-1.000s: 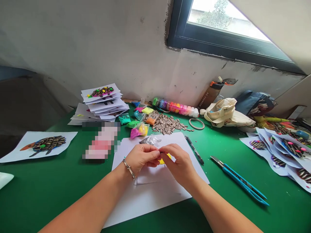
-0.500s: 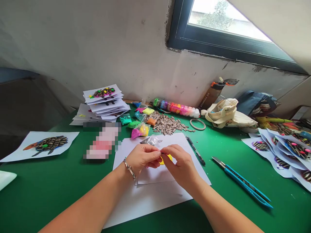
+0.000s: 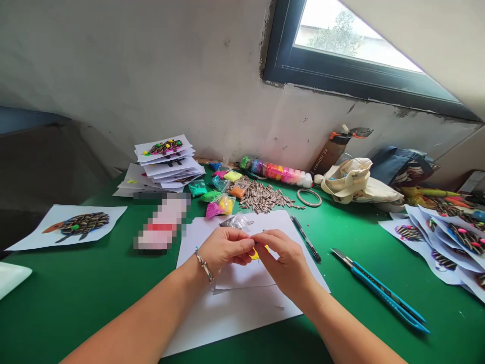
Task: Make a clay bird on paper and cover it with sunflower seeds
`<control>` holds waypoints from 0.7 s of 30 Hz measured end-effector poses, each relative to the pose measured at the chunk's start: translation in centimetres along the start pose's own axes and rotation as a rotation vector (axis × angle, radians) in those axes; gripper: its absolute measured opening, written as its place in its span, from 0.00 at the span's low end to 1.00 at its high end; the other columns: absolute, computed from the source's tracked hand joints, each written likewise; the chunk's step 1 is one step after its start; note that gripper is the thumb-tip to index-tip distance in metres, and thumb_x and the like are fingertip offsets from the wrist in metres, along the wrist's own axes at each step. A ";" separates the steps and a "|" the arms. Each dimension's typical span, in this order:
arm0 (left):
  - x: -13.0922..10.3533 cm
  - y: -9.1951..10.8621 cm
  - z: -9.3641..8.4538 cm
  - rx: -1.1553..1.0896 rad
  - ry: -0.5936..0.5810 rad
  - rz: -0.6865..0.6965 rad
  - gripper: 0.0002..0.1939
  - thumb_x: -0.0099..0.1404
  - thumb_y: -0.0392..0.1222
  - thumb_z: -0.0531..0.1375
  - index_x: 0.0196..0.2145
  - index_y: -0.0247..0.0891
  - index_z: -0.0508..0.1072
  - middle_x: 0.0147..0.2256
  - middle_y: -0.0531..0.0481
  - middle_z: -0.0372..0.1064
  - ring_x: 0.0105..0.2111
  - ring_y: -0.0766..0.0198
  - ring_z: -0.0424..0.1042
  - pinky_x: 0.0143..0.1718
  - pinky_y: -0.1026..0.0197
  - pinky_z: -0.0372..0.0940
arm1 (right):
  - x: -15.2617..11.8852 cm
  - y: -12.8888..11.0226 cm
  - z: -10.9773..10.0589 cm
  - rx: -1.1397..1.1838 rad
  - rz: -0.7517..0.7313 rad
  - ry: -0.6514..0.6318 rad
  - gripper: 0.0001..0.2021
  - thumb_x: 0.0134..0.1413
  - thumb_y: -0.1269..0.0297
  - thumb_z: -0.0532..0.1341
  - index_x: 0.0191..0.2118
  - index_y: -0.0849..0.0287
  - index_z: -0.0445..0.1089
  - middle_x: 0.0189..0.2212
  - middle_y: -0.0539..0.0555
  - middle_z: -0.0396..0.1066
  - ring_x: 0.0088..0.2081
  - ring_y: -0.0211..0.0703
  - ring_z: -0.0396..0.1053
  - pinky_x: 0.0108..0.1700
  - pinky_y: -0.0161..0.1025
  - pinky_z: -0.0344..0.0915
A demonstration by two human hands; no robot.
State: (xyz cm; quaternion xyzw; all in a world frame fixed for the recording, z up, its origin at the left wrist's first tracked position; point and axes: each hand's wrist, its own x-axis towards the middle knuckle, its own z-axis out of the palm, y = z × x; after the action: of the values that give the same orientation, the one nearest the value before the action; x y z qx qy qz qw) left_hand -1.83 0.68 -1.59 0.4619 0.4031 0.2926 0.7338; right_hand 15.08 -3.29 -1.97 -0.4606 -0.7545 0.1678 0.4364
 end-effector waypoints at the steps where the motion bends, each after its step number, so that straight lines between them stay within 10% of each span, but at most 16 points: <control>1: 0.0 0.0 0.0 0.004 -0.001 -0.001 0.19 0.47 0.54 0.72 0.27 0.34 0.78 0.24 0.49 0.73 0.24 0.67 0.70 0.29 0.64 0.67 | 0.0 -0.1 0.0 0.001 -0.003 -0.002 0.10 0.59 0.73 0.57 0.40 0.56 0.74 0.33 0.54 0.74 0.35 0.42 0.69 0.38 0.40 0.67; 11: -0.4 1.5 -0.9 -0.109 0.088 0.021 0.20 0.40 0.51 0.75 0.24 0.33 0.76 0.21 0.51 0.72 0.19 0.69 0.69 0.23 0.67 0.66 | 0.3 -0.2 -1.1 0.231 0.231 -0.048 0.11 0.56 0.66 0.59 0.45 0.55 0.73 0.37 0.54 0.75 0.36 0.42 0.71 0.39 0.39 0.68; 21: 0.5 1.8 -4.1 -0.310 0.387 0.075 0.11 0.50 0.38 0.72 0.28 0.33 0.75 0.24 0.50 0.74 0.21 0.70 0.71 0.24 0.67 0.70 | 4.8 1.6 0.3 -0.285 0.321 -0.240 0.10 0.56 0.65 0.55 0.31 0.56 0.75 0.31 0.54 0.73 0.34 0.42 0.67 0.36 0.37 0.58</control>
State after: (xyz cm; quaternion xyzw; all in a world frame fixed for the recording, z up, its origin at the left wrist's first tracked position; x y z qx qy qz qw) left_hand -5.17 3.66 -1.09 0.2940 0.4690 0.4607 0.6938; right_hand 14.76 1.67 -0.76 -0.6082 -0.7343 0.1803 0.2418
